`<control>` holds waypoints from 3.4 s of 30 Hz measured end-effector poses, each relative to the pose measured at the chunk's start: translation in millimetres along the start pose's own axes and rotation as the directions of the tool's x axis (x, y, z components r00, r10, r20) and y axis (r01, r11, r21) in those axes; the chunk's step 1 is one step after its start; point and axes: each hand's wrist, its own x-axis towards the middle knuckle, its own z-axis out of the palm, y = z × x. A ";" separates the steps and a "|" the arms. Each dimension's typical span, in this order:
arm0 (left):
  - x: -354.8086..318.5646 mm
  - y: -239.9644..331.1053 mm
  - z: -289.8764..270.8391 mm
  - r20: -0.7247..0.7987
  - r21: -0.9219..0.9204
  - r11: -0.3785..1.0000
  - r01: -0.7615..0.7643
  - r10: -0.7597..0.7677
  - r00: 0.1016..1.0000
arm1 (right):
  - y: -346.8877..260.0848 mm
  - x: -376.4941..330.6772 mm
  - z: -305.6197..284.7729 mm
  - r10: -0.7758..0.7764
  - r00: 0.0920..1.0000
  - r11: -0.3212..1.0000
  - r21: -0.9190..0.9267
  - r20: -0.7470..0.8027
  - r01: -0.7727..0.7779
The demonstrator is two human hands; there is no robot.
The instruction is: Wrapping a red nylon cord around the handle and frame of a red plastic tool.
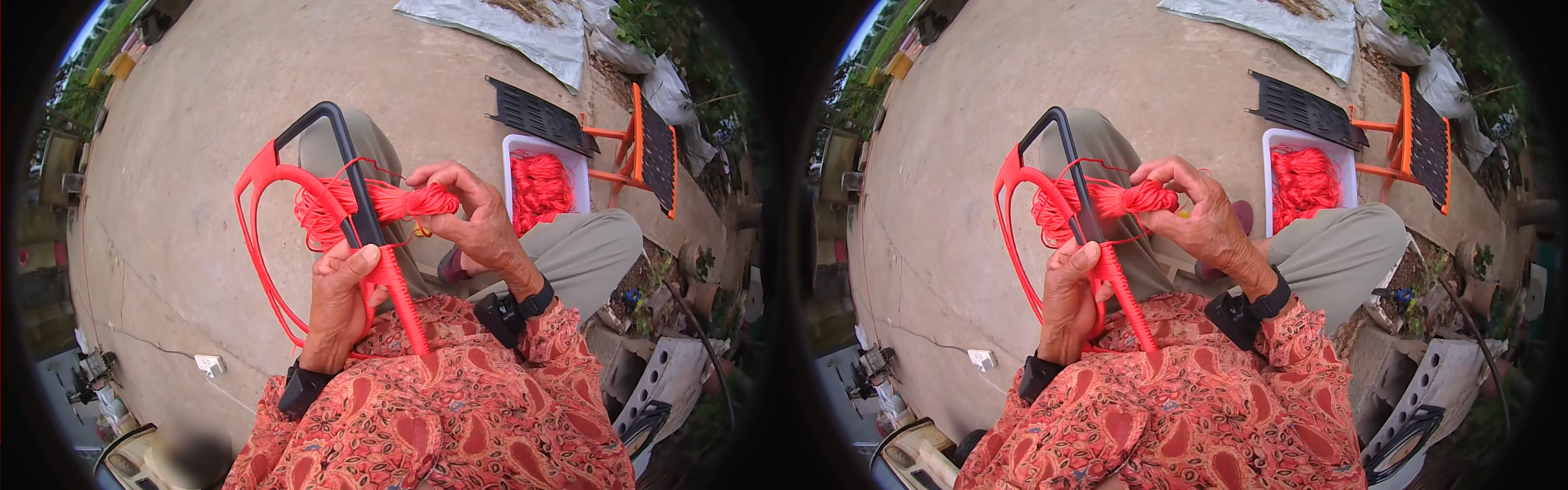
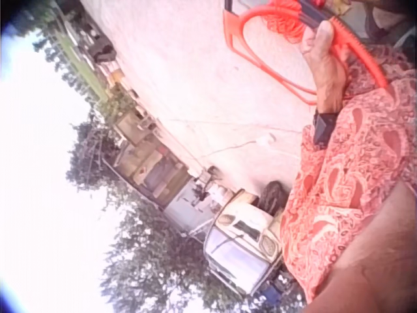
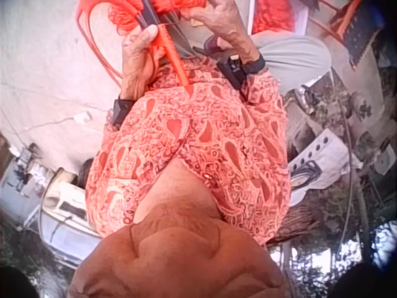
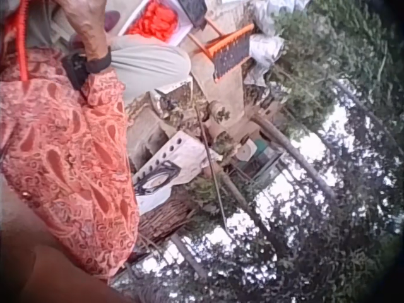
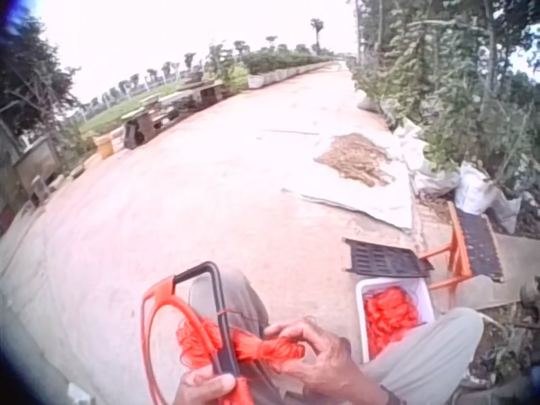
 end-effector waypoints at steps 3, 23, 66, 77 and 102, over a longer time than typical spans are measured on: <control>0.7 0.6 4.9 0.004 -0.043 0.999 0.015 -0.015 1.000 | -8.9 6.3 6.1 0.022 0.999 0.930 0.366 -0.040 -0.006; -3.7 -0.7 -11.3 -0.030 -0.128 0.992 -0.020 0.016 0.999 | -77.5 0.7 -306.8 0.073 0.623 0.946 -0.144 -0.779 -0.291; -4.9 0.7 -14.7 -0.037 -0.152 0.988 -0.035 0.030 0.999 | 22.4 30.3 -203.0 0.212 0.848 0.809 -0.400 -0.486 -0.432; -2.2 4.4 -9.2 -0.095 -0.103 0.993 -0.049 0.039 0.995 | -4.3 11.0 -254.4 0.302 0.766 0.832 -0.236 -0.567 -0.502; -2.0 0.4 -14.6 -0.046 -0.145 0.989 -0.021 0.014 0.999 | 33.1 -7.3 40.6 0.154 0.958 0.985 0.037 0.242 -0.167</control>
